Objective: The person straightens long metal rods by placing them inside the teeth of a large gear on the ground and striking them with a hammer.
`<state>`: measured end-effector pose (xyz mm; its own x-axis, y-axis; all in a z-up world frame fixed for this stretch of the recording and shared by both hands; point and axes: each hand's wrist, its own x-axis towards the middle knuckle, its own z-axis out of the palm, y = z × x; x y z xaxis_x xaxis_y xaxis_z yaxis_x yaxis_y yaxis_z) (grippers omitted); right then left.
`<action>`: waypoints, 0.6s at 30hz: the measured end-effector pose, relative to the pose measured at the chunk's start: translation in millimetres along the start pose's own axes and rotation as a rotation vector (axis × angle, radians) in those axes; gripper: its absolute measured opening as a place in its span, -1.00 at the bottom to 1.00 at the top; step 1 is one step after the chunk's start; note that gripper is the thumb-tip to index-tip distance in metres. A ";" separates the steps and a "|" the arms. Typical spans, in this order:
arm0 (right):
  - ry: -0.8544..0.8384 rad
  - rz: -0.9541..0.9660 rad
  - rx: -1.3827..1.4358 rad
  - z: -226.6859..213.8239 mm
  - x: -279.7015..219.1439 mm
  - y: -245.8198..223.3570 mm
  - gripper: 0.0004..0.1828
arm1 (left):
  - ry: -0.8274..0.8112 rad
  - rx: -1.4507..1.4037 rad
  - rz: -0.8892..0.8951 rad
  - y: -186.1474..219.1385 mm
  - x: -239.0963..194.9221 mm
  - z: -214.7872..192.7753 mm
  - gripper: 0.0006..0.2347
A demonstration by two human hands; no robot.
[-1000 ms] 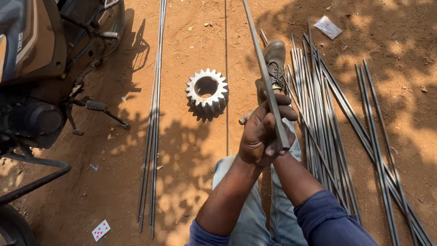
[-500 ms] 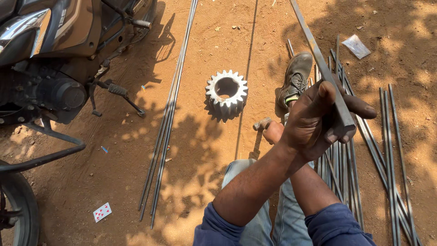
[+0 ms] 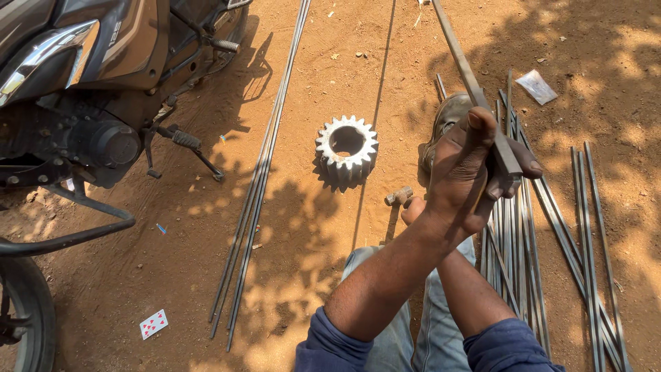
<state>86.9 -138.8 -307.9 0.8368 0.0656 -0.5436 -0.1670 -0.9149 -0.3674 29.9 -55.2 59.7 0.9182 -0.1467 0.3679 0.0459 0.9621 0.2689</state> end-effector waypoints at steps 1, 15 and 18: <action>0.011 -0.011 0.025 -0.7 -3.6 2.1 -0.37 | 0.009 0.060 0.004 2.4 -0.8 -1.1 -0.66; -0.060 0.209 1.414 94.0 -56.0 37.9 -0.25 | 0.837 0.989 -0.650 97.2 -272.0 -292.6 -0.74; -0.287 0.400 1.579 97.7 -52.7 35.5 -0.75 | 1.031 1.601 -0.589 72.5 -289.9 -323.0 -0.74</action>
<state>-14.1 -135.8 -366.1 0.5255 0.1716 -0.8333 -0.8159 0.3792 -0.4365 -105.9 131.3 -315.0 0.7905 0.4169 -0.4487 0.5804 -0.2761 0.7661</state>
